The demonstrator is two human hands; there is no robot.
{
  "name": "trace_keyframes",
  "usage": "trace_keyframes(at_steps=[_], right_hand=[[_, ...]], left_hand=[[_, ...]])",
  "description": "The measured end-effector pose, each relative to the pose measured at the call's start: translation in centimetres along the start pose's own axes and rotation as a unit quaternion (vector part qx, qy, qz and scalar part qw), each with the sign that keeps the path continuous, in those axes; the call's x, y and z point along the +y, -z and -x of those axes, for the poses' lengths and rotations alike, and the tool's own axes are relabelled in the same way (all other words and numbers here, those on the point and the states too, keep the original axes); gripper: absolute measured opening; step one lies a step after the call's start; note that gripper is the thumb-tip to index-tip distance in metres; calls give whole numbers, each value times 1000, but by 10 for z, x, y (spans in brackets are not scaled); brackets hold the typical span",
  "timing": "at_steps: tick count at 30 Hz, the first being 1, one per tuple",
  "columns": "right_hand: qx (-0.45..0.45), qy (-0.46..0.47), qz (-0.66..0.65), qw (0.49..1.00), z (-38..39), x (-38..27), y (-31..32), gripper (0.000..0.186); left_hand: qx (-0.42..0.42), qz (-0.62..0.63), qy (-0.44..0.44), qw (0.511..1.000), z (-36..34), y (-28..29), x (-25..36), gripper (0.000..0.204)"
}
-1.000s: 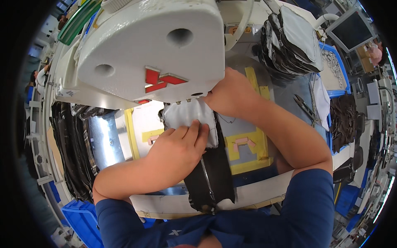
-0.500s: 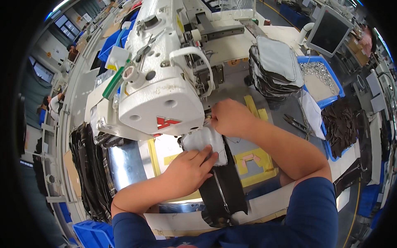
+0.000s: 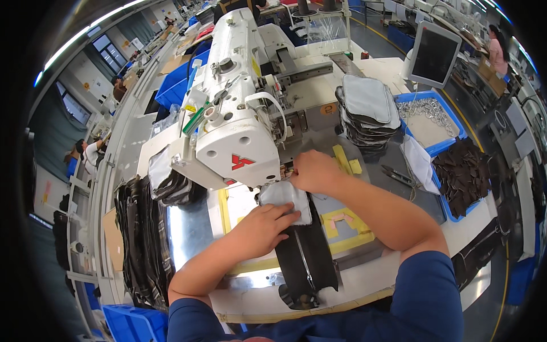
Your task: The person uses a sewing machine to stitch a zipper onto a small fabric pouch. They repeatedly align the zipper, sew it in place, and then flip the pouch to inspect the seam and the plaid pattern on the other side. The process is repeated for multiple pouches in a factory setting.
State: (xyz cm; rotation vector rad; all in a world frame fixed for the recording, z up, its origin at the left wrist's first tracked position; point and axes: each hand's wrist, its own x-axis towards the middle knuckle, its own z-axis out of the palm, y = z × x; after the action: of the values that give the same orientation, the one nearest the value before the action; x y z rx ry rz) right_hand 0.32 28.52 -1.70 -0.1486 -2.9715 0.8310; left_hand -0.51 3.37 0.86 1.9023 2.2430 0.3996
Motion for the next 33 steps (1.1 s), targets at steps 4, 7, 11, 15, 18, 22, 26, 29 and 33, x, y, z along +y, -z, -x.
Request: trace_keyframes(at_steps=[4, 7, 11, 15, 18, 22, 26, 29, 33], right_hand=[[25, 10, -4, 1000, 7, 1, 0, 26], [6, 1, 28, 1000, 14, 0, 6, 27], [16, 15, -36, 999, 33, 34, 11, 35], [-1, -68, -267, 961, 70, 31, 24, 55], [2, -23, -268, 963, 127, 25, 13, 77], [-299, 38, -207, 931, 187, -26, 28, 45], [-295, 84, -218, 927, 205, -49, 27, 26], [-287, 123, -221, 924, 206, -63, 37, 25], [-329, 131, -234, 906, 199, -92, 75, 23]], left_hand=[[7, -52, 14, 999, 0, 10, 16, 52], [69, -75, 5, 995, 2, 4, 22, 36], [95, -93, 1, 991, -3, -12, 27, 30], [286, -25, 48, 957, 5, 0, 27, 20], [497, 152, 204, 830, 39, 34, 30, 11], [673, 209, 233, 670, 102, 78, 21, 15], [662, -147, 391, 622, 133, 83, 20, 30], [485, 25, 292, 824, 120, 71, 42, 54], [57, 266, 2, 962, 58, 70, 72, 67]])
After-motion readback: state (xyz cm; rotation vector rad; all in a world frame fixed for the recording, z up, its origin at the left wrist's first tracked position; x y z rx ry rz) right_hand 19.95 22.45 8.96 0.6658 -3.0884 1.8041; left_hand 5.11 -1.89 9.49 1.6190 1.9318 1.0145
